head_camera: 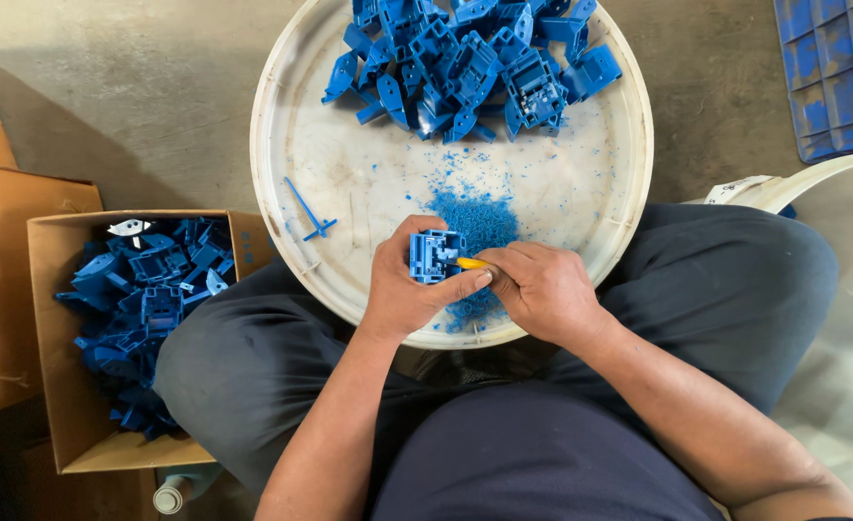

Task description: The person removes excess material from blue plastic components using a yellow utility knife while sitting on the floor.

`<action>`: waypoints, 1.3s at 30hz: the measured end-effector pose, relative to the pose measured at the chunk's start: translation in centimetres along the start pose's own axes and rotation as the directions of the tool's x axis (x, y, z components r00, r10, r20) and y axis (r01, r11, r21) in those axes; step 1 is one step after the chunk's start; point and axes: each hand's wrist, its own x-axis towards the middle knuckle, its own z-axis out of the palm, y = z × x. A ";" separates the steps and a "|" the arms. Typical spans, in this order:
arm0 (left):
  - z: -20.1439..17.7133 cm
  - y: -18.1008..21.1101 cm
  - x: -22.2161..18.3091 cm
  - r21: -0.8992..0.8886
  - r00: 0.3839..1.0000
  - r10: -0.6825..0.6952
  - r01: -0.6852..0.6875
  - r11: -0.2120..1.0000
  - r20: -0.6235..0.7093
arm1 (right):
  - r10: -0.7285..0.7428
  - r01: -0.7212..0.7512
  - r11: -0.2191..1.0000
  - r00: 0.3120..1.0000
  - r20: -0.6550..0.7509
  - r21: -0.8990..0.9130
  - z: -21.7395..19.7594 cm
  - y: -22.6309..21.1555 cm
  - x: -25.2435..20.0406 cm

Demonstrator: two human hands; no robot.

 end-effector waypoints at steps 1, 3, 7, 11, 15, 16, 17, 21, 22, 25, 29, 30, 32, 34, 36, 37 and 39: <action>0.0 0.0 0.0 0.012 1.000 0.009 -0.009 1.000 -0.002 | 0.003 -0.003 1.000 1.000 0.000 -0.005 0.0 0.0 0.0; 0.0 0.1 0.0 0.022 1.000 0.000 0.000 1.000 -0.001 | 0.004 -0.004 1.000 1.000 -0.002 -0.012 0.1 -0.1 0.1; 0.0 0.1 -0.1 0.010 1.000 -0.009 0.009 1.000 0.005 | -0.001 0.000 0.999 1.000 -0.024 -0.040 0.2 -0.3 -0.2; 0.2 0.1 -0.1 0.029 1.000 0.000 0.000 1.000 -0.021 | 0.066 -0.066 0.998 0.998 0.001 -0.019 0.5 -0.5 -0.3; 0.2 0.2 -0.1 0.063 0.999 0.028 -0.026 0.998 -0.018 | 0.181 -0.181 0.983 0.965 0.190 -0.017 -0.1 -0.3 0.1; 0.2 0.2 -0.1 0.082 1.000 0.027 -0.025 0.996 -0.014 | 0.193 -0.196 0.980 0.954 0.231 -0.011 -0.4 -0.3 0.2; 0.2 0.3 -0.1 0.102 1.000 0.025 -0.024 0.995 -0.010 | 0.205 -0.211 0.977 0.940 0.271 -0.005 -0.6 -0.2 0.3; 0.2 0.4 -0.2 0.137 0.999 0.042 -0.042 0.990 0.003 | 0.309 -0.350 0.937 0.849 0.429 0.018 -0.8 0.6 0.7; 0.1 0.5 -0.2 0.134 0.998 0.056 -0.057 0.989 0.011 | 0.326 -0.388 0.921 0.827 0.457 0.044 -0.6 0.9 0.6; -0.1 0.8 -0.3 0.164 0.998 0.057 -0.063 0.984 0.037 | 0.252 -0.379 0.909 0.831 0.497 0.174 0.1 2.3 0.3; -0.2 1.0 -0.3 0.128 0.994 0.034 -0.047 0.991 0.101 | 0.251 -0.528 0.794 0.738 0.627 0.303 0.9 4.4 -0.1; -0.2 1.1 -0.2 0.101 0.994 0.015 -0.026 0.995 0.104 | 0.244 -0.567 0.744 0.722 0.647 0.352 0.8 4.7 -0.2; -0.3 1.1 -0.4 0.047 0.994 -0.024 0.019 0.999 0.110 | 0.225 -0.641 0.631 0.690 0.688 0.436 0.5 5.0 -0.4; -0.3 0.9 -0.5 0.064 0.995 0.018 -0.024 0.998 0.094 | 0.268 -0.626 0.690 0.688 0.674 0.364 0.0 5.1 -0.3; -0.5 0.7 -0.6 0.041 0.996 0.027 -0.030 0.999 0.082 | 0.295 -0.608 0.729 0.695 0.656 0.316 -0.5 5.1 -0.2; -0.6 0.6 -0.7 0.007 0.997 0.015 -0.015 1.000 0.077 | 0.302 -0.599 0.740 0.701 0.646 0.305 -0.8 5.2 -0.1; -0.6 0.4 -0.8 -0.030 0.997 0.008 -0.006 1.000 0.071 | 0.293 -0.569 0.751 0.741 0.604 0.334 -1.4 5.4 -0.2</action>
